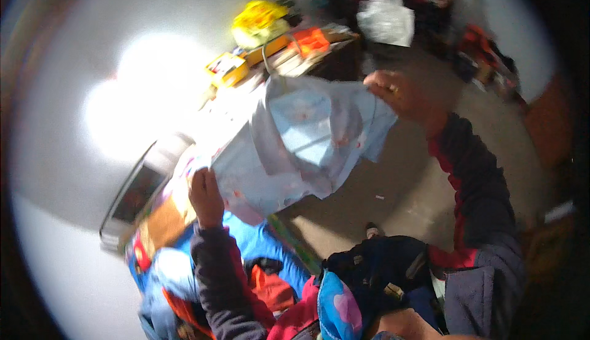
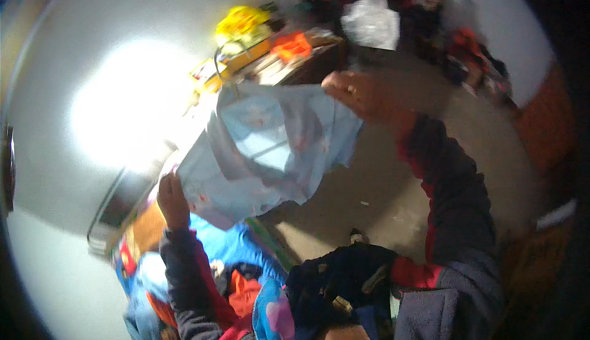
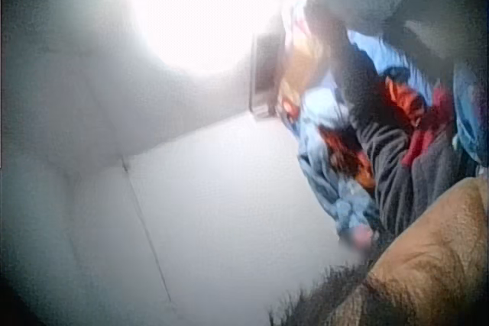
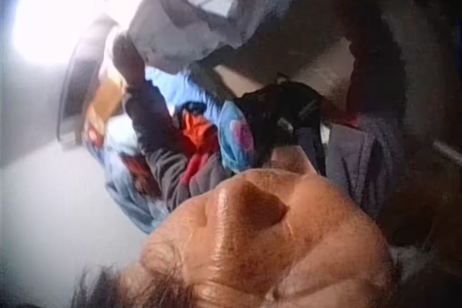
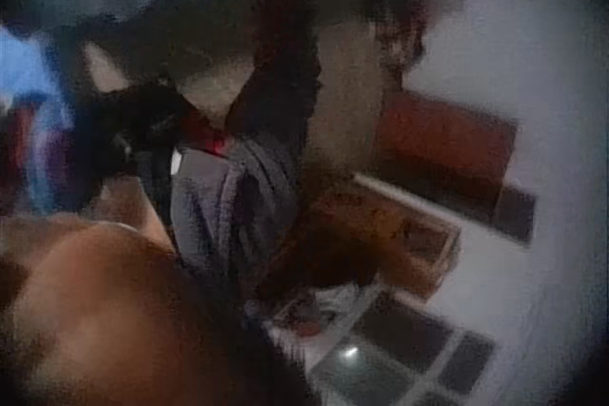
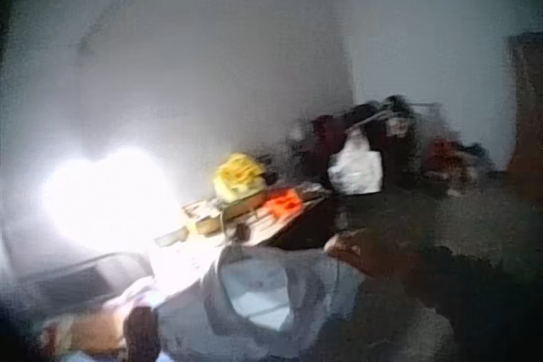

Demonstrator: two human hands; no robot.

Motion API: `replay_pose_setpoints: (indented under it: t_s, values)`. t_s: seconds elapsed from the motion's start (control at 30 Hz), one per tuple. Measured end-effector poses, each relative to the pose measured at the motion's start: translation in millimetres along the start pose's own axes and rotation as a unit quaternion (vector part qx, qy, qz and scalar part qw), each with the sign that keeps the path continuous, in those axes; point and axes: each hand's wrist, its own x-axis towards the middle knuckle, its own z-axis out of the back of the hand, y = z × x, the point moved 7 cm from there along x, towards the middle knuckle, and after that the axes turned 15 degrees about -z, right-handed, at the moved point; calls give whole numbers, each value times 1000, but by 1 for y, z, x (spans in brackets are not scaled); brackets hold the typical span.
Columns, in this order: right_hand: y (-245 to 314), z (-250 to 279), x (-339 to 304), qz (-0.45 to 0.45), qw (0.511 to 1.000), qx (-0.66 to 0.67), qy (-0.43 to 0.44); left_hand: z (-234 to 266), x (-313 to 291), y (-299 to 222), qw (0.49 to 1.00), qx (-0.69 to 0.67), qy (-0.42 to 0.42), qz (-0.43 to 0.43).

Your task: The person hangs small garments on a multi-clip hanger and places it on a hanging rack. They then pick up a light-colored jacket from a pile on the bed, place it on a hanger, and hang it on the rack.

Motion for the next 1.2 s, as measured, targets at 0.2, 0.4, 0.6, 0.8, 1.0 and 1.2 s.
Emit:
replay_pose_setpoints:
  t_s: [0.2, 0.4, 0.6, 0.8, 1.0, 1.2]
  values:
    - [-150, 121, -104, -135, 986, -101, -9, -188, 48, -115, 976, -58, 152, -143]
    - [-237, 243, -180, -160, 981, -91, -65, -369, 69, -210, 946, -245, 214, -2]
    - [-353, 345, -245, -248, 963, -40, -101, -522, 82, -309, 915, -300, 266, 42]
    - [-452, 414, -308, -457, 885, -27, -80, -680, 115, -395, 856, -357, 371, -48]
    - [-536, 484, -304, -560, 780, -135, -245, -851, 175, -460, 810, -425, 399, -64]
    - [-612, 583, -278, -565, 772, -157, -248, -1001, 251, -541, 770, -488, 400, -96]
